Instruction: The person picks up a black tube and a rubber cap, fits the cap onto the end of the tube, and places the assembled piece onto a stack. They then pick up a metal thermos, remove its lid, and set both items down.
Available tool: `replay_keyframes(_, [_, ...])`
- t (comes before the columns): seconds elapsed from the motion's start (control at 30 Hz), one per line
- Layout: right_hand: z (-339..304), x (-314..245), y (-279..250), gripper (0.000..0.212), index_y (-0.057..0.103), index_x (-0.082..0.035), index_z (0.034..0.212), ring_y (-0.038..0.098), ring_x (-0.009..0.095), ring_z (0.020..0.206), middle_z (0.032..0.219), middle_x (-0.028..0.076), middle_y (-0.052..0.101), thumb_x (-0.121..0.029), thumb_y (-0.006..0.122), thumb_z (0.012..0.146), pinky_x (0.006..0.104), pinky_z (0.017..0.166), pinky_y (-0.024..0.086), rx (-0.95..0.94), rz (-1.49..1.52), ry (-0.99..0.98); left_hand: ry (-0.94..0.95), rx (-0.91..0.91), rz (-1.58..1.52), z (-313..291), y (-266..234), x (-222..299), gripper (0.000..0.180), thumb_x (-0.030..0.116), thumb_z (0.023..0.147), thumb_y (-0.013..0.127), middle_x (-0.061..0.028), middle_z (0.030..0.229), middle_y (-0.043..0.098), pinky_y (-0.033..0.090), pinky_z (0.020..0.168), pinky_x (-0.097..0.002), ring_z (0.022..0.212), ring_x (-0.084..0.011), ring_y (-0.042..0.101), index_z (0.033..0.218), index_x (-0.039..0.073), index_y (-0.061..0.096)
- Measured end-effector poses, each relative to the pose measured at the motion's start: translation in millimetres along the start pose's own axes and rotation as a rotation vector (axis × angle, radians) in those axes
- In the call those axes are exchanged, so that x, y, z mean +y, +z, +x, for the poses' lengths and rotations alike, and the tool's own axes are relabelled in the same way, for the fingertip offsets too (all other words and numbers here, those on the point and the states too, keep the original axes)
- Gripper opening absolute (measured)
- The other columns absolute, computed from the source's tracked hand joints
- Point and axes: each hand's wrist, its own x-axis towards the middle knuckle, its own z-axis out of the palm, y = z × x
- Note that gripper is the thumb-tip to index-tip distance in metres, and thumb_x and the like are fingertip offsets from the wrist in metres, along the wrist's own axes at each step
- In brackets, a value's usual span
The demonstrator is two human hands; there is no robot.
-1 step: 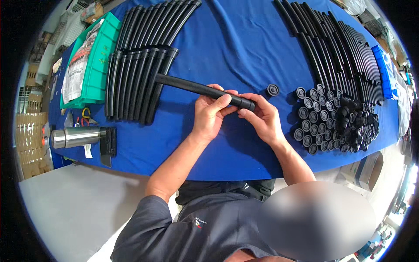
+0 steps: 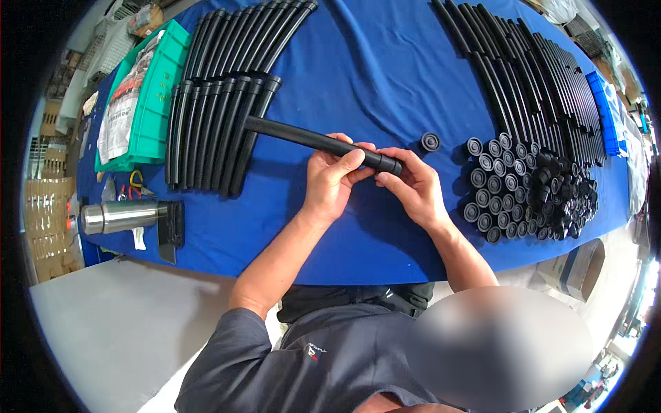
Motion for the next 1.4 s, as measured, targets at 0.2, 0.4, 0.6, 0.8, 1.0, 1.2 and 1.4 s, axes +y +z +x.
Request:
replay_keyframes(0.2, [2,2,3,0.035,0.058,0.002,0.121,0.059,0.006,0.082,0.094,0.002,0.063,-0.004,0.07,0.089,0.0214,0.071,0.05,0.029,-0.008,-0.019,0.005,-0.003,0.007,0,5,1,0.024,0.002,0.089,0.067,-0.0185,0.106,0.067,0.063,0.08,-0.0377,0.1,-0.0272,0.068,0.108,0.008,0.055])
replay_keyframes(0.4, [5,3,-2,0.037,0.058,0.001,0.12,0.06,0.007,0.078,0.091,0.003,0.064,-0.006,0.072,0.087,0.0231,0.069,0.05,0.076,-0.034,-0.062,0.097,-0.07,0.269,10,-1,12,0.028,0.007,0.09,0.067,-0.02,0.114,0.066,0.062,0.084,-0.0409,0.105,-0.0311,0.067,0.115,0.006,0.053])
replay_keyframes(0.6, [4,-6,-9,0.035,0.059,0.001,0.109,0.061,0.012,0.074,0.082,0.007,0.063,-0.013,0.076,0.082,0.0299,0.066,0.051,0.131,-0.291,-0.075,0.025,-0.101,0.148,36,-5,22,0.023,0.012,0.095,0.062,-0.0172,0.109,0.066,0.061,0.083,-0.0461,0.105,-0.035,0.066,0.115,0.009,0.051])
replay_keyframes(0.8, [8,3,-5,0.032,0.06,0.001,0.105,0.065,0.038,0.084,0.09,0.021,0.064,-0.017,0.073,0.082,0.044,0.073,0.052,0.049,-0.578,-0.366,0.049,-0.015,0.241,21,-6,17,0.021,0.013,0.096,0.061,-0.0137,0.103,0.066,0.064,0.072,-0.0402,0.101,-0.0313,0.068,0.114,0.01,0.05])
replay_keyframes(1.0, [3,-6,-6,0.03,0.059,0.002,0.105,0.064,0.038,0.08,0.086,0.02,0.063,-0.015,0.072,0.083,0.0449,0.07,0.051,0.079,-0.532,-0.313,0.035,-0.001,0.151,18,-2,9,0.018,0.013,0.097,0.06,-0.0149,0.104,0.067,0.064,0.074,-0.0408,0.099,-0.0304,0.069,0.112,0.009,0.052])
replay_keyframes(1.2, [4,-1,-3,0.029,0.059,0.0,0.105,0.064,0.039,0.079,0.086,0.019,0.062,-0.014,0.071,0.083,0.046,0.068,0.052,0.092,-0.578,-0.317,0.037,-0.035,0.132,23,-5,10,0.017,0.011,0.096,0.06,-0.0151,0.104,0.067,0.064,0.075,-0.0407,0.099,-0.0303,0.069,0.111,0.008,0.052])
replay_keyframes(1.4, [4,4,-4,0.03,0.059,-0.001,0.106,0.063,0.039,0.078,0.085,0.018,0.062,-0.013,0.072,0.082,0.0464,0.067,0.052,0.09,-0.604,-0.344,0.071,-0.043,0.149,20,-5,9,0.017,0.009,0.096,0.06,-0.015,0.102,0.067,0.065,0.075,-0.0404,0.098,-0.0306,0.069,0.111,0.008,0.052])
